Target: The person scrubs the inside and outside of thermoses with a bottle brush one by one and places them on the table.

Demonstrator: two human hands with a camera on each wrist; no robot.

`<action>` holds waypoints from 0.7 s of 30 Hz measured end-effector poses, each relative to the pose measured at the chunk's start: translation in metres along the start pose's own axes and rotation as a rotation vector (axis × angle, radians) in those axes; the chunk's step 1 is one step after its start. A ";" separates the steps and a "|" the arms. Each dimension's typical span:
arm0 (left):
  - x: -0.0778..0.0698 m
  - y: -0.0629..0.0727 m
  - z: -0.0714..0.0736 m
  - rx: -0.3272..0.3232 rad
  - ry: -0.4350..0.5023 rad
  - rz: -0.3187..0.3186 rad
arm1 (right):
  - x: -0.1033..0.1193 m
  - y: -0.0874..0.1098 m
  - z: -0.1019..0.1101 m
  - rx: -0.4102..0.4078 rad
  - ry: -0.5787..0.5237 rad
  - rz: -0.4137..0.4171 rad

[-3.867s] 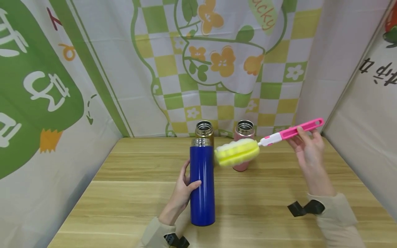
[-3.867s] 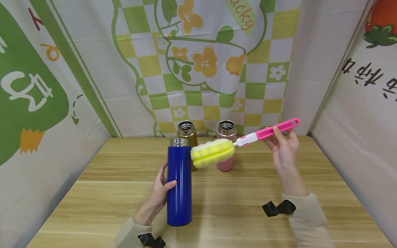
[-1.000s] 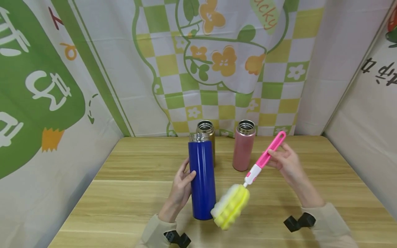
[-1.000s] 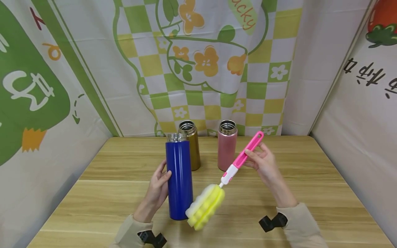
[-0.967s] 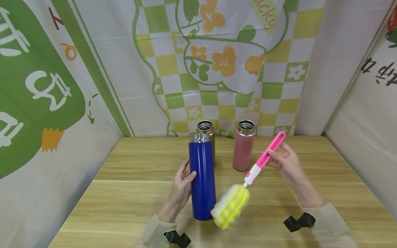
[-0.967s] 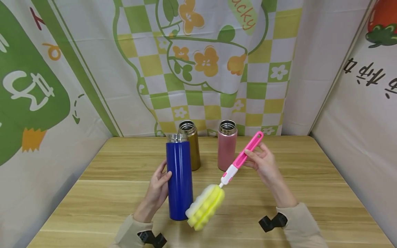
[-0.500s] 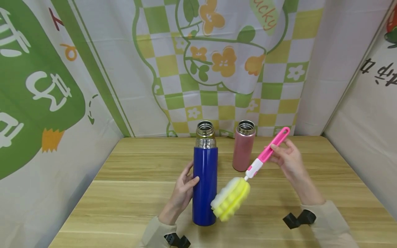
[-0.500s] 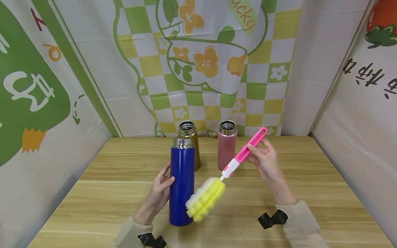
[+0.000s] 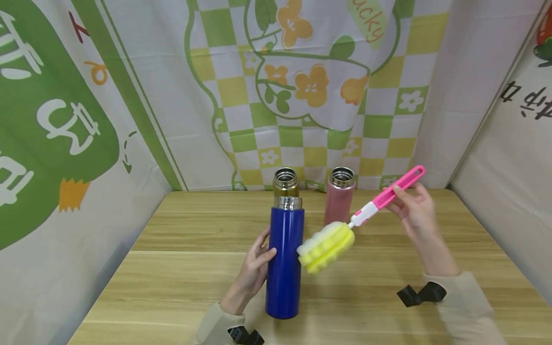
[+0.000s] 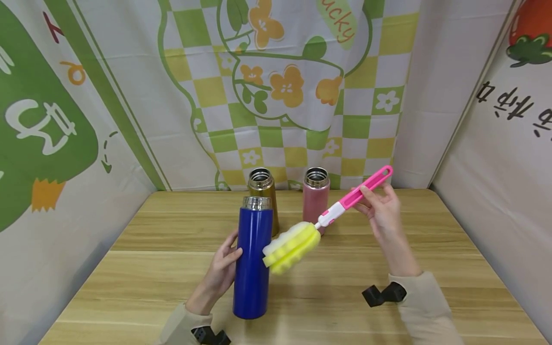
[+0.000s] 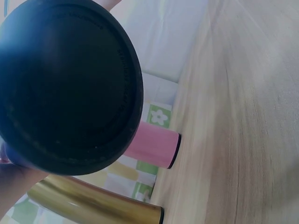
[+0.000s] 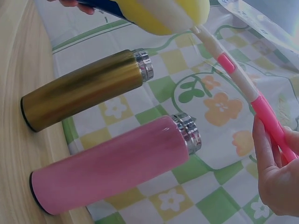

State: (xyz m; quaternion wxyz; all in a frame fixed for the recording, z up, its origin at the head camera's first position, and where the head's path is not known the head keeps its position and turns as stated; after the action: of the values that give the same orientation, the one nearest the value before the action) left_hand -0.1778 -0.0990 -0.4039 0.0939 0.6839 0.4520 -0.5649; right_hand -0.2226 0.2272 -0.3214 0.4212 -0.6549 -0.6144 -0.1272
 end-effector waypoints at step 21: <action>0.005 0.004 0.000 -0.001 0.050 0.076 | 0.013 -0.003 -0.002 -0.174 -0.098 0.093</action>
State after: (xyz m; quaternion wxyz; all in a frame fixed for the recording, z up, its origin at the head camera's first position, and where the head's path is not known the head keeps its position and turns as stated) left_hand -0.1752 -0.0994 -0.4097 0.1046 0.7145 0.4282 -0.5434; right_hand -0.2225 0.2346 -0.3104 0.3376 -0.7224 -0.5897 -0.1284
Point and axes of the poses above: each hand's wrist, its own y-axis away from the middle knuckle, its own z-axis out of the back of the hand, x = y × z, the point moved 1 cm from there along -y, towards the middle knuckle, and after that the axes turned 14 degrees about x, right-handed, at the moved point
